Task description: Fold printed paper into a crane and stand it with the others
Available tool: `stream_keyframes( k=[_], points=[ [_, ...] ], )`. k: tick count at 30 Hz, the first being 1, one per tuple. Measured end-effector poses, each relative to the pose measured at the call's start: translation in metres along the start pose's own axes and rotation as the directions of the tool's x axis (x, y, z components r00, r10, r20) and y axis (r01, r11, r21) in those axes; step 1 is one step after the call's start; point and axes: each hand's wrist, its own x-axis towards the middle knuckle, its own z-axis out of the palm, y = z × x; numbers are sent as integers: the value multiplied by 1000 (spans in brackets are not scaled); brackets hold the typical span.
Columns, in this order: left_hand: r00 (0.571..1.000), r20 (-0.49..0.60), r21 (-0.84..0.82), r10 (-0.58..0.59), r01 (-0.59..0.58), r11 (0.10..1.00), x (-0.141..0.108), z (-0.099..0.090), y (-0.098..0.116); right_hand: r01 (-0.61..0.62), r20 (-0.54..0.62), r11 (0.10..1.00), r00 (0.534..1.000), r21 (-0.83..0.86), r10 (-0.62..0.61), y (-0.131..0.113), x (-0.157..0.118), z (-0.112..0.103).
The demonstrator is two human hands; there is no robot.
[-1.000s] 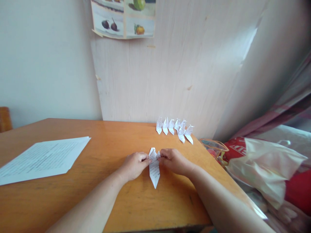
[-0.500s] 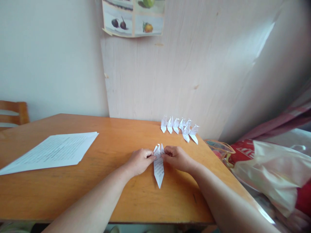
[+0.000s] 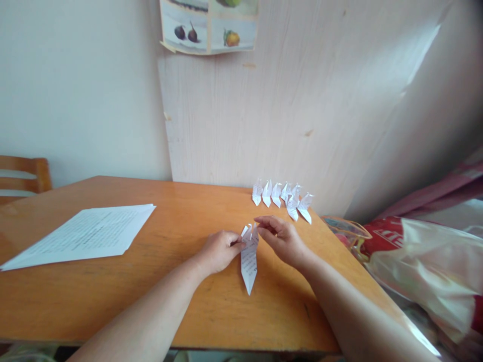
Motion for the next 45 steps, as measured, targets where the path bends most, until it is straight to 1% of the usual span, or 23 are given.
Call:
stream_keyframes(
  k=[2,6,9,11,14,16,19,23,29,32,36,38,41,45],
  points=[
    [1000,0,4,-11,11,1000,-1,-1,2,-12,28,1000,1000,10,11,-3,0,-1],
    [1000,3,-25,-13,13,1000,-1,-3,5,-34,142,999,989,-23,37,-11,-1,-1],
    [999,15,-84,-28,29,996,-2,-4,7,-44,159,999,986,-32,49,-14,-2,0],
    [999,15,-161,-32,34,986,-3,-4,9,-40,150,999,988,-33,45,-15,-3,2],
    [1000,14,-358,-10,14,933,-4,-2,15,-26,144,1000,989,-13,27,-16,-4,4],
    [999,31,-478,9,7,878,-5,0,19,-31,149,999,989,34,25,-17,-5,6],
    [999,54,-567,0,31,823,-6,1,25,-48,164,991,986,128,27,-18,-6,8],
    [997,56,-611,-55,78,787,-8,-1,30,-50,162,984,987,173,21,-19,-7,10],
    [986,80,-617,-144,163,770,-10,-3,32,-69,154,983,987,168,43,-17,-7,10],
    [985,83,-630,-151,170,757,-10,-2,32,-63,148,987,988,147,41,-16,-7,12],
    [987,54,-657,-152,150,739,-10,-1,34,-37,119,998,992,48,31,-18,-8,15],
    [984,53,-658,-168,161,736,-10,-1,35,-17,102,1000,995,6,17,-20,-8,15],
    [978,63,-661,-198,189,727,-11,-1,37,3,97,1000,995,-6,-2,-22,-9,15],
    [982,95,-702,-163,182,688,-10,0,35,-18,94,1000,995,8,17,-21,-8,16]
  ],
)
